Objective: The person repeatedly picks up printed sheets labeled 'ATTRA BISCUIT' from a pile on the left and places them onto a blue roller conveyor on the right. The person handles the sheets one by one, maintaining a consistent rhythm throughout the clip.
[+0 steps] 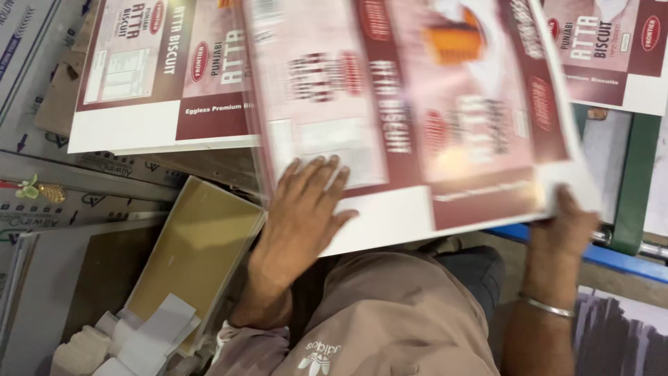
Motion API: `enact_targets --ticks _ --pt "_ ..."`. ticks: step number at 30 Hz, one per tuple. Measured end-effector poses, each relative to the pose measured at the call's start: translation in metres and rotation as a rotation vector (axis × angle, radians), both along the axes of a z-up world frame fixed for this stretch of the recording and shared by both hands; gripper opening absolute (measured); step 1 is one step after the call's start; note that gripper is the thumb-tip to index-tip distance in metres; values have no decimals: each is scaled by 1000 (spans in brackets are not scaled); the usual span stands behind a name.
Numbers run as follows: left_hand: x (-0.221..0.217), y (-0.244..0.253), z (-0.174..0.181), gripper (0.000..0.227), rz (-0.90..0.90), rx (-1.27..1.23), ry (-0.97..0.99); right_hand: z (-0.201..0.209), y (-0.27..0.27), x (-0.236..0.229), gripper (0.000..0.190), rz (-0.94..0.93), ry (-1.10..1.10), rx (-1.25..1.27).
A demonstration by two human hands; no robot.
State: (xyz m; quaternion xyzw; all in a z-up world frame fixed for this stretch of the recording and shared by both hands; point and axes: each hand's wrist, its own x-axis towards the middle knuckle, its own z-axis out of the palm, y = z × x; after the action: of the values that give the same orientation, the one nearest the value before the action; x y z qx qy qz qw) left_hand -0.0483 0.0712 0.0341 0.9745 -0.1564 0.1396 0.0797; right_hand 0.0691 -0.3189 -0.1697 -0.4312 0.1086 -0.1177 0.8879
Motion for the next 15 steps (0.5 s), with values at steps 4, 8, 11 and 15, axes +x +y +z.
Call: enact_targets --ticks 4,8,11,15 --pt "37 39 -17 63 107 75 -111 -37 -72 6 41 -262 23 -116" --pt "74 71 -33 50 202 210 -165 -63 -126 9 34 -409 3 -89" --pt "69 81 -37 40 153 137 -202 -83 -155 3 35 -367 103 151" --pt "73 77 -29 40 138 111 -304 -101 -163 -37 36 -431 91 -118"
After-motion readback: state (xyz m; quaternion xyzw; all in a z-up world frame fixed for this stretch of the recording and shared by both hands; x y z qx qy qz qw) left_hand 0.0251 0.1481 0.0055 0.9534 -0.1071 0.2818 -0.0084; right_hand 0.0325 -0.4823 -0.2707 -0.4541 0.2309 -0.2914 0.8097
